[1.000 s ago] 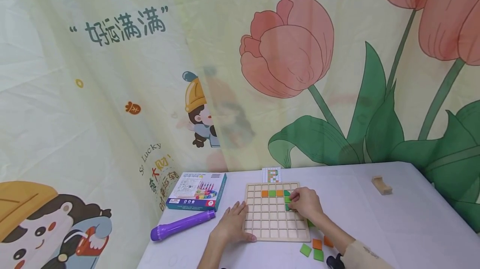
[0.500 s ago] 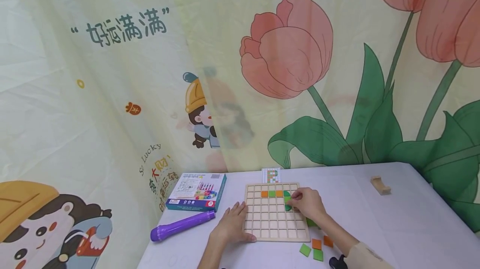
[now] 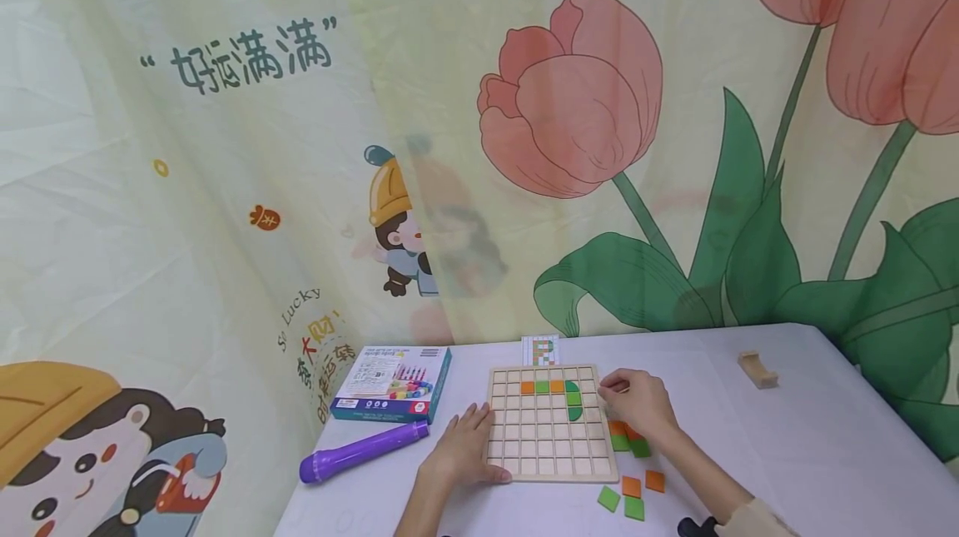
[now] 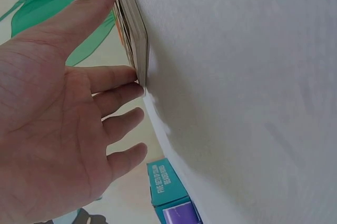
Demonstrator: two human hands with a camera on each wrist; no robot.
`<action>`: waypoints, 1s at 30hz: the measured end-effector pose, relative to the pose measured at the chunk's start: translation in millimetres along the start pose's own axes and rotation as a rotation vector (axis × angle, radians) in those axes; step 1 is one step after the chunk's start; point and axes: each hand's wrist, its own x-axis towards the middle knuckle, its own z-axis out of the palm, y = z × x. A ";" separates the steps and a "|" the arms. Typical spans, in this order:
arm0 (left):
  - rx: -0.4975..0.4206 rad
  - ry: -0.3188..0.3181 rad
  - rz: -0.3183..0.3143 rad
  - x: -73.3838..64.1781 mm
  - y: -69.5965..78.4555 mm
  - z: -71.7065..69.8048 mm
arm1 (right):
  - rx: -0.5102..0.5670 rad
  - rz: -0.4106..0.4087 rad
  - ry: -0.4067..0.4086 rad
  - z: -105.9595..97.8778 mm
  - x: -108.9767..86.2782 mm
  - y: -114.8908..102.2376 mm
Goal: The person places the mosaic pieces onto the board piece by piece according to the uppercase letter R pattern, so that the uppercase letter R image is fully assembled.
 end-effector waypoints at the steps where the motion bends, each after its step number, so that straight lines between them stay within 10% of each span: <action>1: -0.001 0.001 0.000 0.1 0.0 -0.3 | -0.004 -0.004 0.001 -2.2 -0.7 1.3; 30: -0.034 0.001 0.004 -1.5 0.5 -2.7 | -0.230 0.163 -0.178 -24.5 -15.3 14.7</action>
